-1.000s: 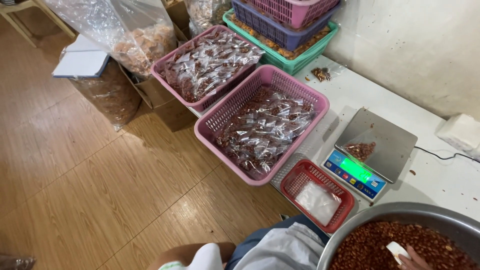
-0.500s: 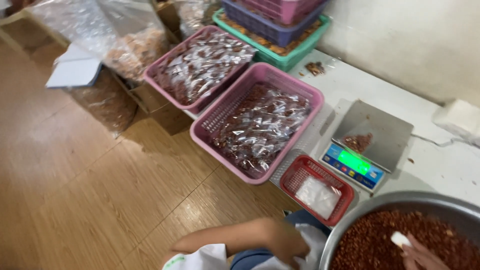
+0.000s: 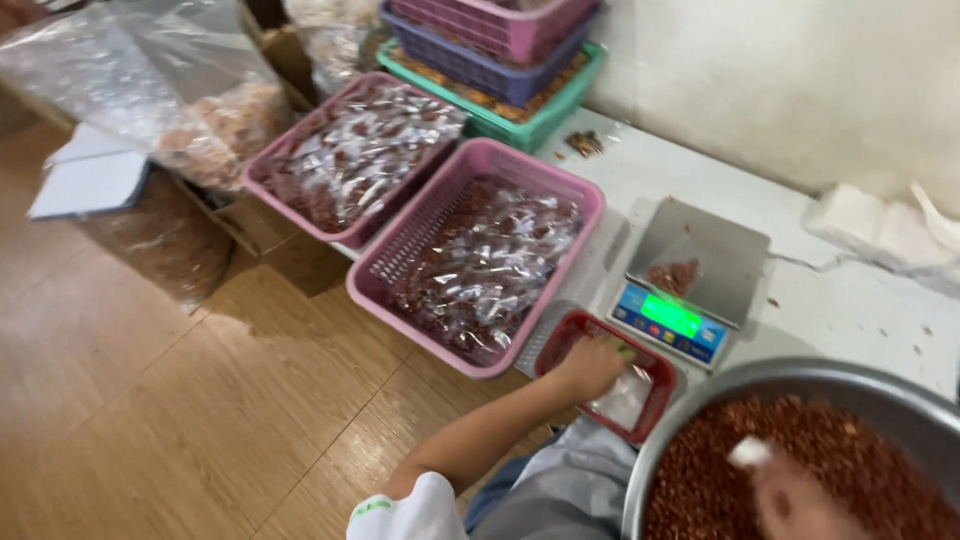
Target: The person scoops roasted peanuts from a large metal bowl using a white plastic spoon and transfers them into small clear plastic bags placed on a digital scale. After filling each bag, the person places it into a pink basket. The process is repeated continuously throughout the clip.
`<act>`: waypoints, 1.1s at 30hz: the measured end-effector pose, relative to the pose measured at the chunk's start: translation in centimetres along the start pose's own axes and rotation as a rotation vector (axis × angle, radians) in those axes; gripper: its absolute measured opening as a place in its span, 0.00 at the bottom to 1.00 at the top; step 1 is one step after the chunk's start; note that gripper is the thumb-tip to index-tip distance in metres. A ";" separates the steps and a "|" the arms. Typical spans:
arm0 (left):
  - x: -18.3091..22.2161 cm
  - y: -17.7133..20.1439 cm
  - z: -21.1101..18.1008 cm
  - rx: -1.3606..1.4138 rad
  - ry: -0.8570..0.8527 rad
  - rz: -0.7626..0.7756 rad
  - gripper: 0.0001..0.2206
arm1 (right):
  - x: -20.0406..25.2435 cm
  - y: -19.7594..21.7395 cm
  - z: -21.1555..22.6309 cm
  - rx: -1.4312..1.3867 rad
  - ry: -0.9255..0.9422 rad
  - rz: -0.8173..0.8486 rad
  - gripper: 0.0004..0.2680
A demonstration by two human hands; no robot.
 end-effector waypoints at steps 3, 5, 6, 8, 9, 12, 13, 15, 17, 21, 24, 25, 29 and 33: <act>1.0 -2.7 0.6 0.064 0.028 0.020 0.18 | -5.4 -0.8 0.6 0.548 0.548 -0.104 0.14; 1.3 -2.3 1.5 0.174 0.150 0.022 0.15 | -4.8 -4.1 0.2 0.372 0.814 -0.064 0.18; 0.9 -2.1 1.4 0.181 0.126 0.028 0.15 | -2.7 -3.4 0.9 0.362 0.796 -0.081 0.18; 1.7 -3.4 2.6 0.238 0.337 0.206 0.22 | 1.5 -4.5 0.0 0.761 0.730 0.137 0.13; 1.7 -3.5 2.6 0.246 0.321 0.217 0.22 | 2.3 -3.3 1.1 0.757 0.711 0.131 0.13; 1.6 -2.7 2.6 0.225 0.271 0.177 0.15 | 0.7 -1.0 1.5 0.606 0.566 0.042 0.20; 1.5 -1.7 2.5 0.179 0.257 0.109 0.16 | -0.9 -1.1 1.7 0.519 0.770 -0.122 0.14; 1.2 0.3 2.3 0.129 0.247 0.028 0.17 | -0.6 -1.3 1.9 0.419 0.978 -0.299 0.12; 0.5 3.8 1.0 -0.124 0.122 -0.210 0.06 | 2.3 -4.0 1.1 0.535 0.979 -0.076 0.15; -1.0 7.1 0.7 -0.010 0.284 -0.134 0.16 | 0.6 -2.8 1.0 0.403 0.791 0.047 0.10; -1.8 9.9 -0.5 0.351 0.548 -0.061 0.13 | -1.6 -1.2 3.5 0.458 0.862 -0.178 0.15; -2.0 11.0 -1.2 0.541 0.550 -0.169 0.17 | -2.1 -2.0 3.2 0.540 0.788 -0.138 0.14; -2.7 15.3 -6.1 1.118 0.609 -0.205 0.15 | -0.7 -5.2 3.5 0.568 0.954 -0.093 0.16; -0.7 12.5 -10.6 1.095 0.515 -0.247 0.19 | -0.9 -5.3 3.4 0.499 1.033 -0.115 0.15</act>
Point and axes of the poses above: each hand's wrist, its own x-axis away from the middle knuckle, its own y-axis out of the back of the hand, z = x × y, the point moved 9 cm from there along -x, towards the middle knuckle, and after that the axes turned 14 degrees about -z, right-handed, at the moved point
